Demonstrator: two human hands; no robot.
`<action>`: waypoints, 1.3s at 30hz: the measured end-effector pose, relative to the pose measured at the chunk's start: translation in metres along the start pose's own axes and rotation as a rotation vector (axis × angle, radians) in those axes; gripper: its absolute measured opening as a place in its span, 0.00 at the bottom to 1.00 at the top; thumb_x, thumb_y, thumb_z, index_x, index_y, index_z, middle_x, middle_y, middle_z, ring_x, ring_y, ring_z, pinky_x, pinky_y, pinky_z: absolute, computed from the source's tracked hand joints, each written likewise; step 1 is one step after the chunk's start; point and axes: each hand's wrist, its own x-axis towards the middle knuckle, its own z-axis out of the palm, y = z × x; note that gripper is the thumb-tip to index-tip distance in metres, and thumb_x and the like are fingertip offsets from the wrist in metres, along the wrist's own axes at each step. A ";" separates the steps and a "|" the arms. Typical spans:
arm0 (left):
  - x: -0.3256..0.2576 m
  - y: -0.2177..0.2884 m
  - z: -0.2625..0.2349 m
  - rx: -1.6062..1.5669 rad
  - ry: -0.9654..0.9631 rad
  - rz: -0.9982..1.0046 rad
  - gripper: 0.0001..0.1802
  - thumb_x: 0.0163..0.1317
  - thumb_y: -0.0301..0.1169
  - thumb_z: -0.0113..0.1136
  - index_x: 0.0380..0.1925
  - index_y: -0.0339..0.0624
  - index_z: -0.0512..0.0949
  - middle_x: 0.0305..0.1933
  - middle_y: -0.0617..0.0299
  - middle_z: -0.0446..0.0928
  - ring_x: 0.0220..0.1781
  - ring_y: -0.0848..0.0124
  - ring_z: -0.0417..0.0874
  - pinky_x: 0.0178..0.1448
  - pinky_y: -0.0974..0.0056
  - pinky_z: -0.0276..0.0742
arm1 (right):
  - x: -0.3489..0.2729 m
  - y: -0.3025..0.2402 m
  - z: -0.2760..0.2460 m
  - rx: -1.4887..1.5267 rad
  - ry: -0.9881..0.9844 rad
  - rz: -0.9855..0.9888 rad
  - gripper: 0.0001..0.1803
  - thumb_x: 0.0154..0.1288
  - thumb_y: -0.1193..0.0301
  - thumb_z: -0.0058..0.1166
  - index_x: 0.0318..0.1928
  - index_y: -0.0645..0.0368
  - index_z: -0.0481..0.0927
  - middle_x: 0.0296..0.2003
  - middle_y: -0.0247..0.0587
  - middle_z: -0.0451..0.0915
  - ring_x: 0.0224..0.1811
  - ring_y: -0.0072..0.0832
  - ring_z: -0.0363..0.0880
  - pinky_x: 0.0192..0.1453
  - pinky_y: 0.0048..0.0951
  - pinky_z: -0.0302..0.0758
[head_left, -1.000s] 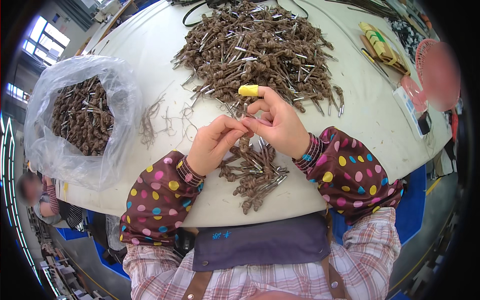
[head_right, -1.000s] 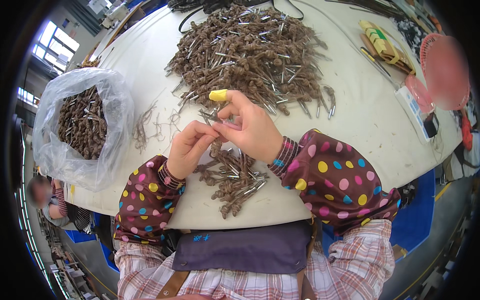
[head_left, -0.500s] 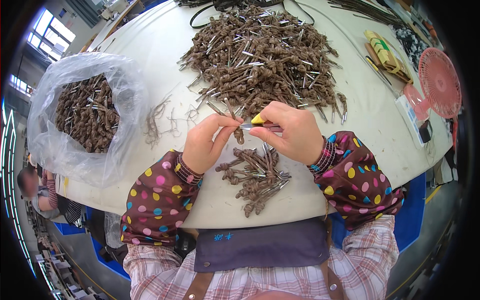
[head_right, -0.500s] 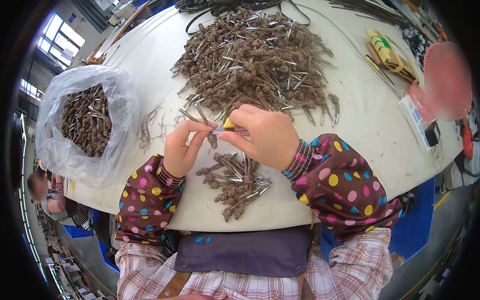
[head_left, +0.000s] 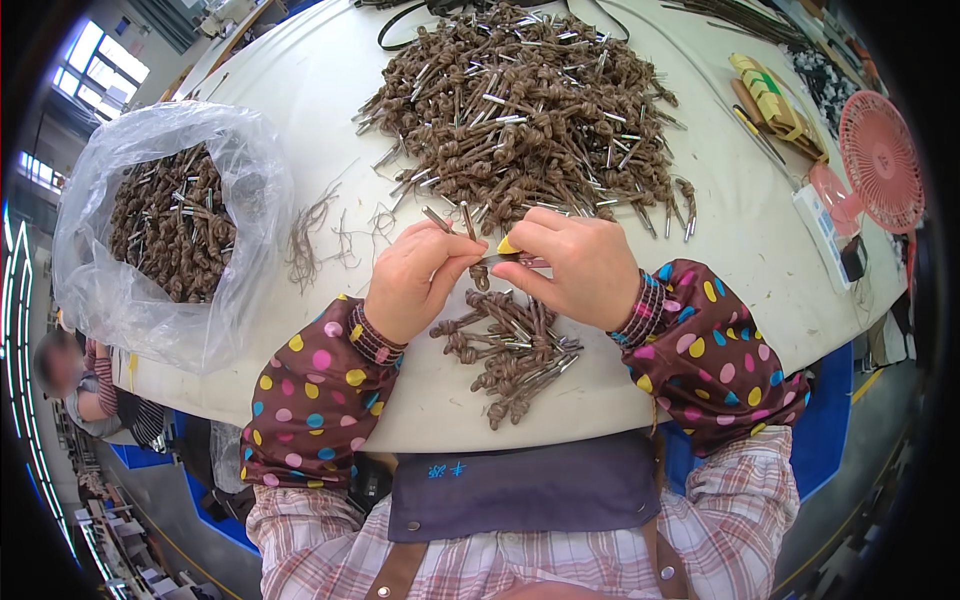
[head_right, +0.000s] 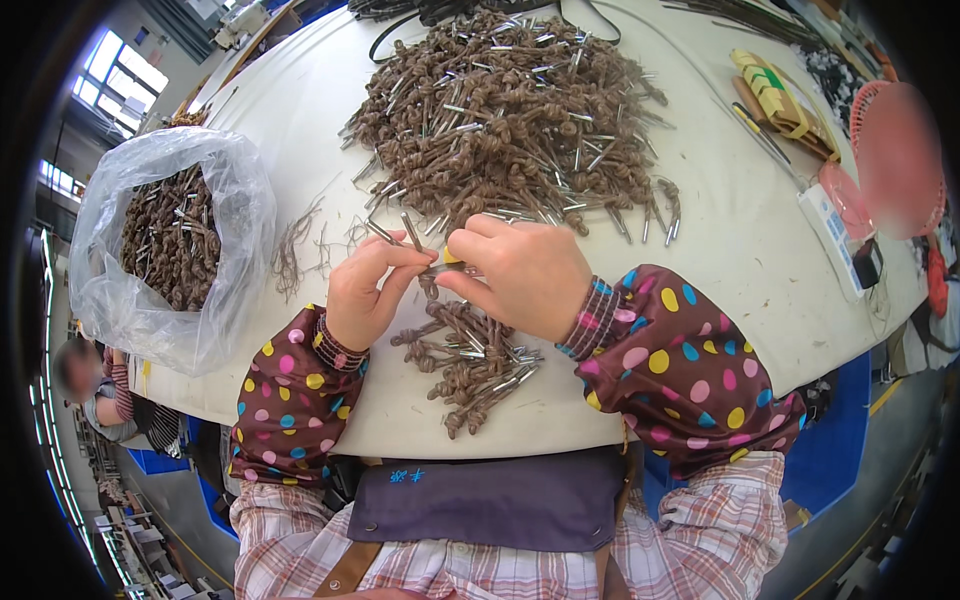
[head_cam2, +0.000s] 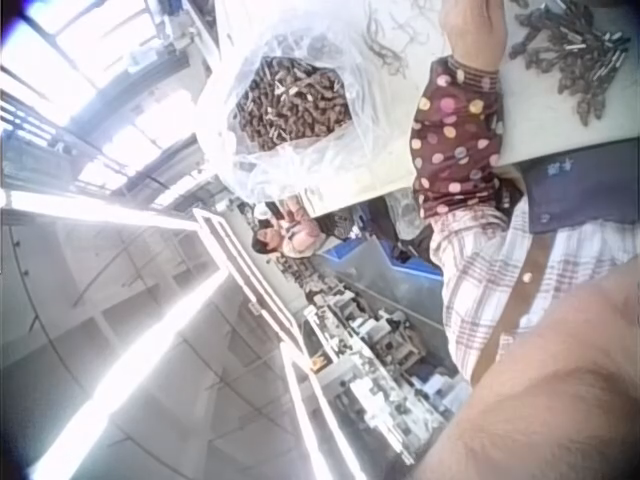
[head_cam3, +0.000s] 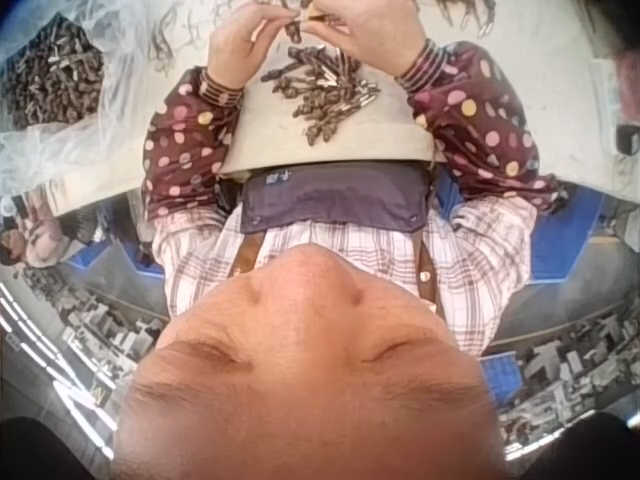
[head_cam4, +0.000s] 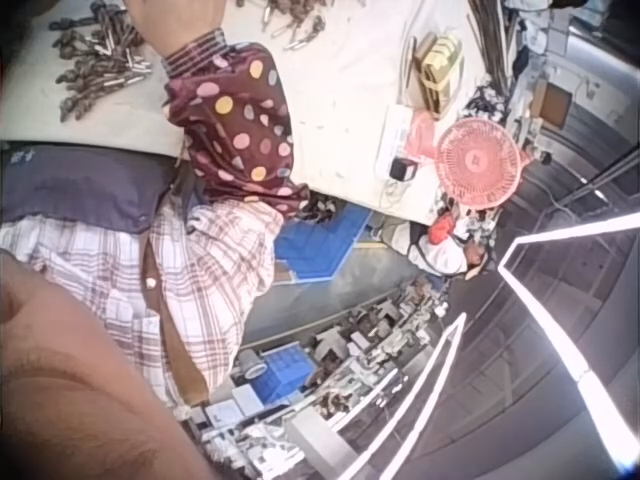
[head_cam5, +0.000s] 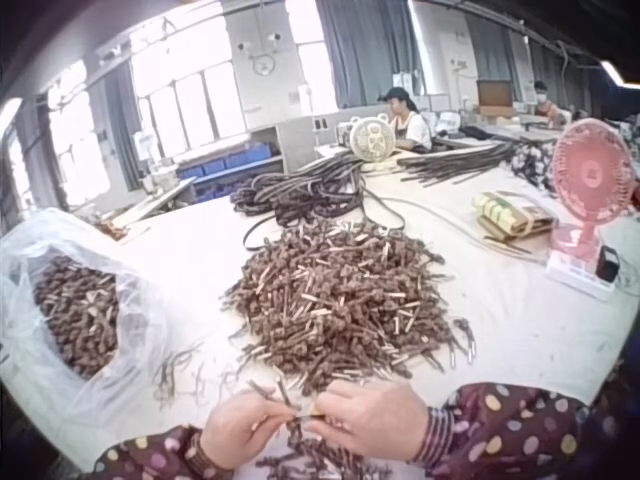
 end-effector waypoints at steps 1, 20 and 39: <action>0.000 0.001 0.000 -0.008 -0.006 -0.016 0.04 0.56 0.21 0.60 0.32 0.40 0.79 0.32 0.58 0.80 0.34 0.62 0.81 0.47 0.64 0.75 | 0.000 0.000 -0.001 0.001 0.000 0.002 0.12 0.57 0.61 0.61 0.29 0.56 0.76 0.26 0.34 0.74 0.24 0.31 0.77 0.25 0.29 0.71; 0.004 0.005 -0.003 -0.130 -0.106 -0.246 0.06 0.56 0.22 0.58 0.35 0.41 0.76 0.38 0.59 0.80 0.41 0.59 0.79 0.45 0.62 0.75 | 0.008 0.020 -0.001 1.032 -0.018 0.506 0.17 0.60 0.75 0.59 0.49 0.64 0.74 0.39 0.30 0.77 0.39 0.12 0.73 0.44 0.15 0.70; -0.005 -0.042 -0.026 0.664 -0.055 -0.146 0.18 0.53 0.27 0.61 0.46 0.46 0.74 0.50 0.58 0.71 0.53 0.58 0.71 0.56 0.55 0.65 | 0.005 0.044 0.001 0.553 -0.187 0.386 0.14 0.58 0.68 0.59 0.42 0.62 0.77 0.29 0.39 0.81 0.30 0.27 0.80 0.39 0.26 0.75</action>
